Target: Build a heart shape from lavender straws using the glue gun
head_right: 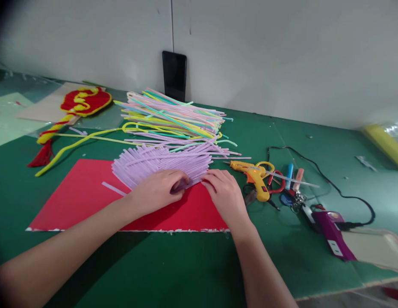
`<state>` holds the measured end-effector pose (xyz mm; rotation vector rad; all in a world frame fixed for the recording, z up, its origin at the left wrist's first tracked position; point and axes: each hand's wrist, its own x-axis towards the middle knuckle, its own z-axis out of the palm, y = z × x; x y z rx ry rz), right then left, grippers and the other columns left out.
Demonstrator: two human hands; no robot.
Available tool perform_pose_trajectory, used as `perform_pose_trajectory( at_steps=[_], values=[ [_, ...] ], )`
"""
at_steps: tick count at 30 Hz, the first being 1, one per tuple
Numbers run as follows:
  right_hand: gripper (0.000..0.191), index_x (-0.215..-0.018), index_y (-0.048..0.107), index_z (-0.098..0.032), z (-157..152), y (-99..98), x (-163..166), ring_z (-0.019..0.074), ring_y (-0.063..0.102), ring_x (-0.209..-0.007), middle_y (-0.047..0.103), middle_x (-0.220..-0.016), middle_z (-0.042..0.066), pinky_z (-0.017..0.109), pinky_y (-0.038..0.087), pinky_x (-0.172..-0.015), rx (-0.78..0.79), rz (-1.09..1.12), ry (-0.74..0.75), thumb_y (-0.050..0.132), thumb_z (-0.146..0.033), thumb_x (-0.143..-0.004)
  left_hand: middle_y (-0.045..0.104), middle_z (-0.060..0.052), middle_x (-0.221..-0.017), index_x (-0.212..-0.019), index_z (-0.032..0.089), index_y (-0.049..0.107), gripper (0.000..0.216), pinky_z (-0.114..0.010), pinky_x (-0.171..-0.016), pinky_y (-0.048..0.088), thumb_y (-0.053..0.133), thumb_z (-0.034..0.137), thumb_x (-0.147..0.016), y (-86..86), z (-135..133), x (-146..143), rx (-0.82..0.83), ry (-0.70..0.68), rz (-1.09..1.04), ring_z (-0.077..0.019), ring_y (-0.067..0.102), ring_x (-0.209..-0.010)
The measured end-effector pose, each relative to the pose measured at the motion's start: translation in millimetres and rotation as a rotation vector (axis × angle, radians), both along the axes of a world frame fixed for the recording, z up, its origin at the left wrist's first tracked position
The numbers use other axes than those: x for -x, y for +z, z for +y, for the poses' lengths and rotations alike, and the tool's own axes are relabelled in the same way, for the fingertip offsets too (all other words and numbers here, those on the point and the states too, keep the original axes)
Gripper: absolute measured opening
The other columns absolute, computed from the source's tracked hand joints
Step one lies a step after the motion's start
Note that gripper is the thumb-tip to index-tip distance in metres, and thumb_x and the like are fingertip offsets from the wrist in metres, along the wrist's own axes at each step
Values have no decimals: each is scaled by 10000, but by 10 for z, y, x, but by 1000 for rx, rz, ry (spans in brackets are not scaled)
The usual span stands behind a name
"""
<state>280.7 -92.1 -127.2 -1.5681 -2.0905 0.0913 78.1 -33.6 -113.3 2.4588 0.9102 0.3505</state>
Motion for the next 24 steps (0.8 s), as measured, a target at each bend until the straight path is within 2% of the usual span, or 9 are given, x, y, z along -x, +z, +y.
perform_pose_trajectory(
  at_steps=[7,24],
  values=[
    [135,-950,656,-211,9,1,0,215,574,-965,663,-1022,53,389,458,-870,-4,-9,0,537,-209,-885,652,-20,-849,-967,179,606,208,-299,-697,441,568,159,-764,1,1,3,7,0,3,-175,592,-752],
    [151,-916,676,-258,32,-37,15,219,585,-911,661,-957,46,410,455,-855,-1,111,-45,529,-248,-882,656,-20,-844,-950,184,601,188,-297,-705,449,565,163,-767,-4,-2,3,-4,3,-4,-171,597,-755]
  ],
)
